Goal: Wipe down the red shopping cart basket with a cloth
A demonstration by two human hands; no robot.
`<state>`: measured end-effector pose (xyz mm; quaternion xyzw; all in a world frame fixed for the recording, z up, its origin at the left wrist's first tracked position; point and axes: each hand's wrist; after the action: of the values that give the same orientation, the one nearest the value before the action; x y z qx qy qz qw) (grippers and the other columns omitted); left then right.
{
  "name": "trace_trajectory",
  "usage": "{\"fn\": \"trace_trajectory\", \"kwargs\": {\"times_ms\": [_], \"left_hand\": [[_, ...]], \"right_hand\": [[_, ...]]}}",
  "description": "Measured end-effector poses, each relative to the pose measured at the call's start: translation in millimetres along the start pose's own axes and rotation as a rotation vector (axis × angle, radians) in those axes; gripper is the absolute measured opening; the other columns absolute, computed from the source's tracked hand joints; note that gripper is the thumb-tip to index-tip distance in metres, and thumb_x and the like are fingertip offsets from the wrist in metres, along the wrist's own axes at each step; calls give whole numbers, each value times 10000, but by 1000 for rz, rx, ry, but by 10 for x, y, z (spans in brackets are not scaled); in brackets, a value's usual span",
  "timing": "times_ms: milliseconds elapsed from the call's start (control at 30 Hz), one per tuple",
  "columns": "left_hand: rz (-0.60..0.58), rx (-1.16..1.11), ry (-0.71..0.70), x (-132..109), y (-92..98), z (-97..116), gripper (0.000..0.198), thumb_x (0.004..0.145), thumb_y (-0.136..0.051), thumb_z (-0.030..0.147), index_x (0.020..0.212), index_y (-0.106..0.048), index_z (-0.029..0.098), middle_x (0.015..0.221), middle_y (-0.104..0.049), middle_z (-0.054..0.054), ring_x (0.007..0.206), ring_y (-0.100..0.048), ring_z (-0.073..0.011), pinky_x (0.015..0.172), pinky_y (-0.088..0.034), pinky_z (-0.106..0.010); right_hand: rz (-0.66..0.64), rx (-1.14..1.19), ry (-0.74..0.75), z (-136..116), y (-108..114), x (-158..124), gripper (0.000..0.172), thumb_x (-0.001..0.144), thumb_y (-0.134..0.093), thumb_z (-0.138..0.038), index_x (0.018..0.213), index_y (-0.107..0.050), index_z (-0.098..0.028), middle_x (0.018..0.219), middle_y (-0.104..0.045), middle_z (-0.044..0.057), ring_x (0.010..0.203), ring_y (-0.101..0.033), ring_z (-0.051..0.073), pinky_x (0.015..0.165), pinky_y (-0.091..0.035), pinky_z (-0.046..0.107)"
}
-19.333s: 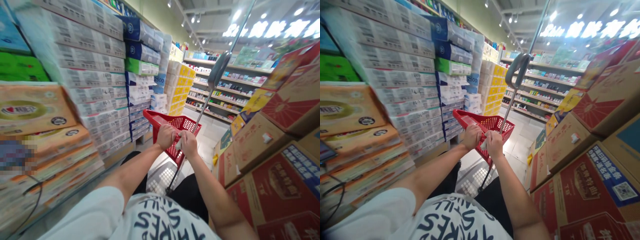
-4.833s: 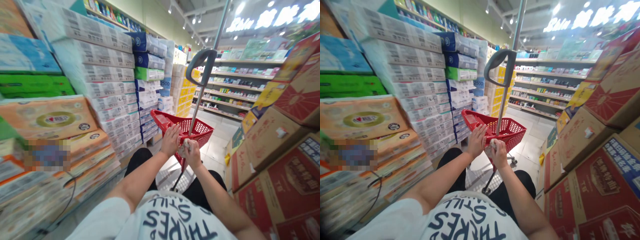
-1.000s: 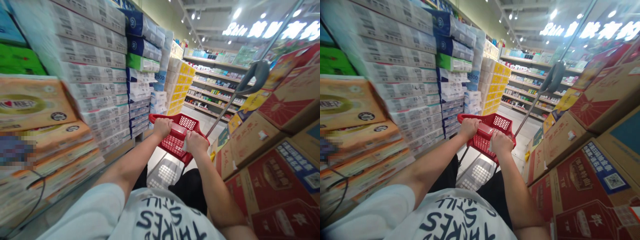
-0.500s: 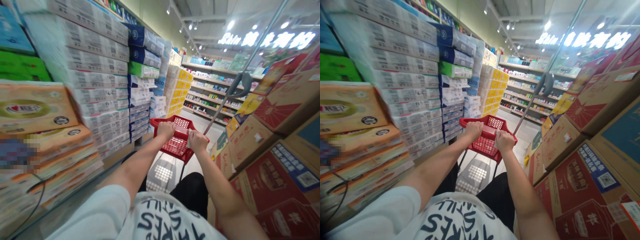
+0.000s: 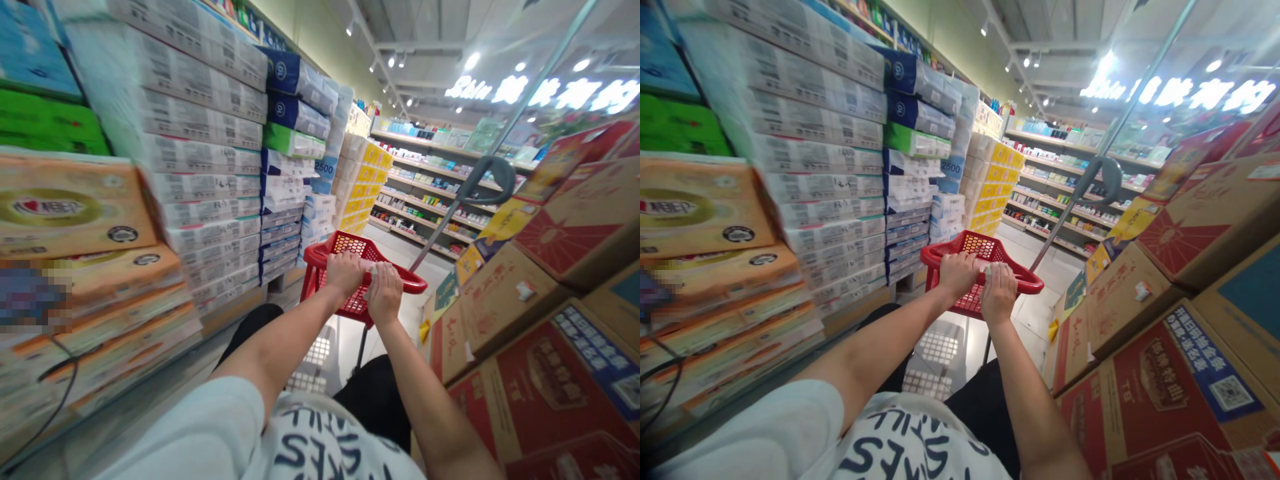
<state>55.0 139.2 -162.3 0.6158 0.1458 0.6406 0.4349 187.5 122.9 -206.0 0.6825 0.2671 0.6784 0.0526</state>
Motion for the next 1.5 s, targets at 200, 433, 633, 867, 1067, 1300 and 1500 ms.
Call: {"fn": "trace_trajectory", "kwargs": {"times_ms": [200,433,633,867,1067,1300,1500], "left_hand": [[38,2,-12,-20,-17,13,382,984,-282,315,1007,-618,136,953,-656,-134,889,-589,-250,792,-351,-410],[55,1,-19,-63,19,-3,352,977,-303,298,978,-623,150,945,-665,-107,863,-589,-230,787,-348,-401],[39,-24,-7,-61,59,-8,324,970,-313,269,961,-618,159,934,-673,-93,874,-599,-227,784,-345,-402],[31,-65,-25,-93,71,-11,358,971,-306,270,968,-647,160,999,-695,-98,947,-615,-230,872,-378,-422],[90,-78,-170,-111,-39,-78,397,970,-303,261,1250,-576,193,1400,-515,-34,1345,-390,-236,1078,-313,-426],[132,-37,-213,-137,-81,-73,451,976,-274,270,1330,-515,129,1477,-411,-56,1442,-198,-245,1185,-174,-453],[120,-43,-164,-147,-61,-61,476,978,-270,291,1400,-425,133,1520,-333,-59,1460,-114,-234,1200,-145,-451]], "right_hand": [[-162,72,-21,-92,-1,255,343,969,-354,-293,1169,-607,-177,1168,-649,96,1119,-552,213,983,-384,378],[-123,8,-22,-218,106,213,308,941,-395,-258,1136,-620,-182,1119,-660,107,1096,-559,224,967,-367,376],[-392,0,-62,-217,163,519,293,945,-393,-280,1066,-649,-208,1007,-703,70,938,-617,194,859,-403,306],[-177,-39,56,-249,173,245,320,943,-387,-256,1135,-625,-164,1102,-676,107,1055,-584,202,950,-374,331],[-221,-42,-19,-212,139,338,340,948,-374,-269,1140,-632,-159,1074,-691,108,993,-609,210,906,-401,331],[-117,-48,73,-198,119,136,358,951,-367,-251,1195,-603,-136,1168,-650,137,1161,-538,217,1020,-350,378],[-101,-58,60,-226,141,36,395,953,-356,-237,1291,-537,-141,1283,-588,131,1270,-450,232,1064,-294,411]]}}
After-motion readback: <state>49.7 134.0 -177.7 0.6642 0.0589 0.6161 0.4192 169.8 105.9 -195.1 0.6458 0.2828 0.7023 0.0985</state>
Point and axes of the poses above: each hand's wrist, its own x-axis towards the middle knuckle, its own y-axis out of the back of the hand, z = x × y
